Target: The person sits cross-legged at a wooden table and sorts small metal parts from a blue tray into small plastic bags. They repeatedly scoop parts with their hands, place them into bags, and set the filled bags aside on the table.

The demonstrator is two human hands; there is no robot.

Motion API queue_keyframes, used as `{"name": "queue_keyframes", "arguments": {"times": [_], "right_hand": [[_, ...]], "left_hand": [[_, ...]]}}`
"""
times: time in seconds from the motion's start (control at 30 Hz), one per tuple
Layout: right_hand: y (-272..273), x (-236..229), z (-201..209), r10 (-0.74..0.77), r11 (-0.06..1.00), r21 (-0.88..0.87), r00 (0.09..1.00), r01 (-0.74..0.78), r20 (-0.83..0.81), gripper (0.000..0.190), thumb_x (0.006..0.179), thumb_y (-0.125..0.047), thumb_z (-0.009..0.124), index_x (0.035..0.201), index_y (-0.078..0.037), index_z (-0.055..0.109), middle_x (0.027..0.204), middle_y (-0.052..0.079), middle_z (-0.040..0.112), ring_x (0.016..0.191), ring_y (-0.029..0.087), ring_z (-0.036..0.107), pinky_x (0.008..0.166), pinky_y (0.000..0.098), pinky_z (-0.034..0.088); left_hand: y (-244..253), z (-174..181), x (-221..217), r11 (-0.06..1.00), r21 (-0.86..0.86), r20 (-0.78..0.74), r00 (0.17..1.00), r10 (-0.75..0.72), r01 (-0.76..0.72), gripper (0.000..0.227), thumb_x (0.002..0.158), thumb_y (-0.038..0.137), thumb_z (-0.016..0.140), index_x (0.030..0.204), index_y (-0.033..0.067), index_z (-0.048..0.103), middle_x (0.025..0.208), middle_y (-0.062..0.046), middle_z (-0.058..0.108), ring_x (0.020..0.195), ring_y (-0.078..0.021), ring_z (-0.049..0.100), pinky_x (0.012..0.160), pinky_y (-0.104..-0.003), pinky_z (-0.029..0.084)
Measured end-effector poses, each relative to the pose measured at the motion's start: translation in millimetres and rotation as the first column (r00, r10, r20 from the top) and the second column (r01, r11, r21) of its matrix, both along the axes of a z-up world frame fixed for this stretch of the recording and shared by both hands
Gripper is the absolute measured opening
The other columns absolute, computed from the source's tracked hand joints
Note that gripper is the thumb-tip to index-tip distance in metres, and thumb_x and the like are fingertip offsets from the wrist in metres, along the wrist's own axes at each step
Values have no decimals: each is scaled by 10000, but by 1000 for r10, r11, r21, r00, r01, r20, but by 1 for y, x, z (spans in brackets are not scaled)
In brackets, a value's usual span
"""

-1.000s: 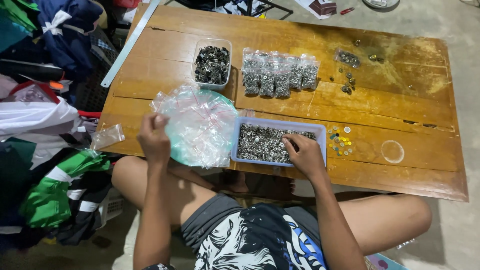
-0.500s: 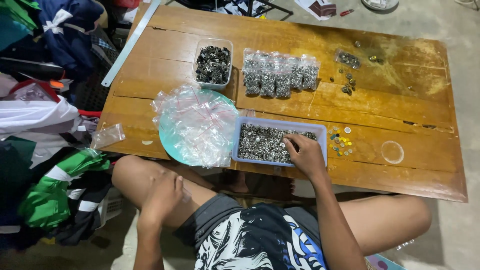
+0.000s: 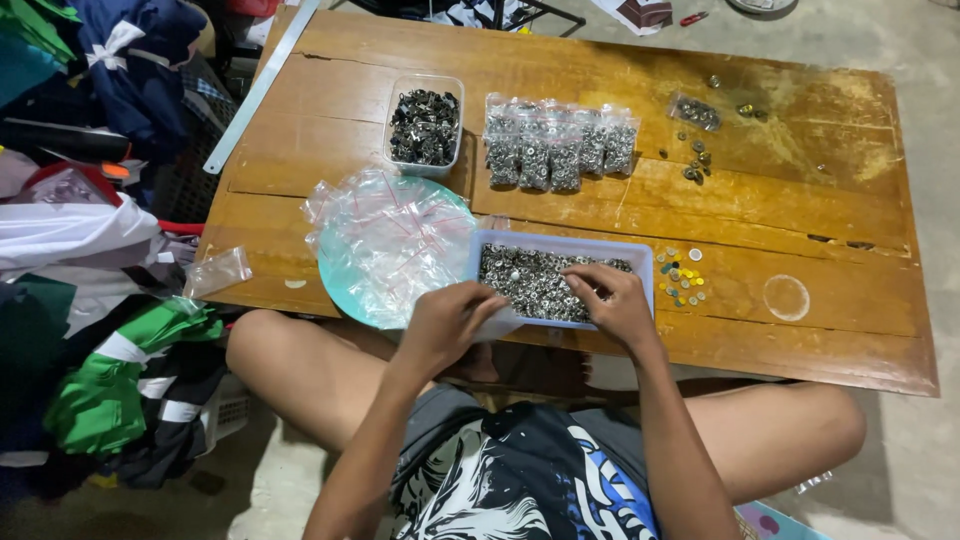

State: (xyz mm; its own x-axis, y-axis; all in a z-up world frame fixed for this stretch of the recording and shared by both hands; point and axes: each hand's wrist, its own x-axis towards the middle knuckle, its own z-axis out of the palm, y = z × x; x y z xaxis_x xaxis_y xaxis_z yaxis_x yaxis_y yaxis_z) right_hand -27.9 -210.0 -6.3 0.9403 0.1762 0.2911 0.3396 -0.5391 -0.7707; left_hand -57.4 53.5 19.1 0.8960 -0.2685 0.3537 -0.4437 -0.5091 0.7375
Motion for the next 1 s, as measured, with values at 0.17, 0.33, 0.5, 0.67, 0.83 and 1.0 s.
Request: {"name": "queue_keyframes", "arguments": {"times": [0.17, 0.33, 0.5, 0.67, 0.83, 1.0], "right_hand": [[-7, 0, 12, 161, 955, 278, 969, -105, -187, 167, 942, -241, 697, 1038, -167, 810, 782, 89, 747, 712, 158, 646, 641, 314, 538], [-13, -1, -6, 121, 948, 315, 966, -44, -229, 148, 907, -68, 727, 1029, -78, 809, 845, 134, 745, 770, 164, 617, 699, 376, 555], [-21, 7, -23, -119, 968, 194, 973, 158, -197, 96, 928, -160, 749, 992, -118, 808, 761, 91, 722, 721, 152, 639, 662, 334, 540], [1, 5, -5, -116, 983, 141, 993, 116, -14, 47, 884, -134, 803, 930, -146, 803, 783, 82, 743, 719, 231, 702, 641, 320, 563], [14, 3, -1, -90, 988, 135, 993, 80, 70, 41, 889, -106, 783, 920, -133, 776, 815, 70, 744, 743, 240, 714, 639, 311, 577], [13, 7, -23, 11, 996, 92, 997, -18, 82, 73, 864, -125, 814, 915, -126, 761, 785, 85, 722, 723, 266, 708, 632, 347, 570]], "left_hand": [[-56, -27, 52, 992, 123, 252, 968, -8, -23, 84, 970, 285, 684, 965, 206, 653, 793, -17, 724, 719, -262, 737, 594, -375, 576], [-80, -33, 71, 970, 244, 344, 934, -93, 6, 85, 999, 319, 612, 952, 251, 590, 786, 23, 675, 738, -246, 722, 623, -368, 566], [-75, -41, 76, 992, 89, 465, 884, 38, -89, 207, 939, 366, 690, 1062, 203, 655, 945, -10, 614, 819, -228, 613, 729, -359, 510], [-74, -54, 71, 987, -111, 237, 967, -89, 118, 184, 923, 295, 747, 916, 129, 669, 719, -43, 645, 606, -215, 641, 564, -322, 521], [-69, -39, 68, 955, -255, 156, 981, -113, 150, 154, 881, 234, 799, 909, 129, 689, 724, -56, 684, 619, -246, 692, 554, -346, 543], [-62, -43, 67, 936, -290, 41, 980, -197, 200, 79, 921, 148, 743, 948, 74, 756, 715, -124, 731, 646, -307, 719, 593, -381, 569]]}}
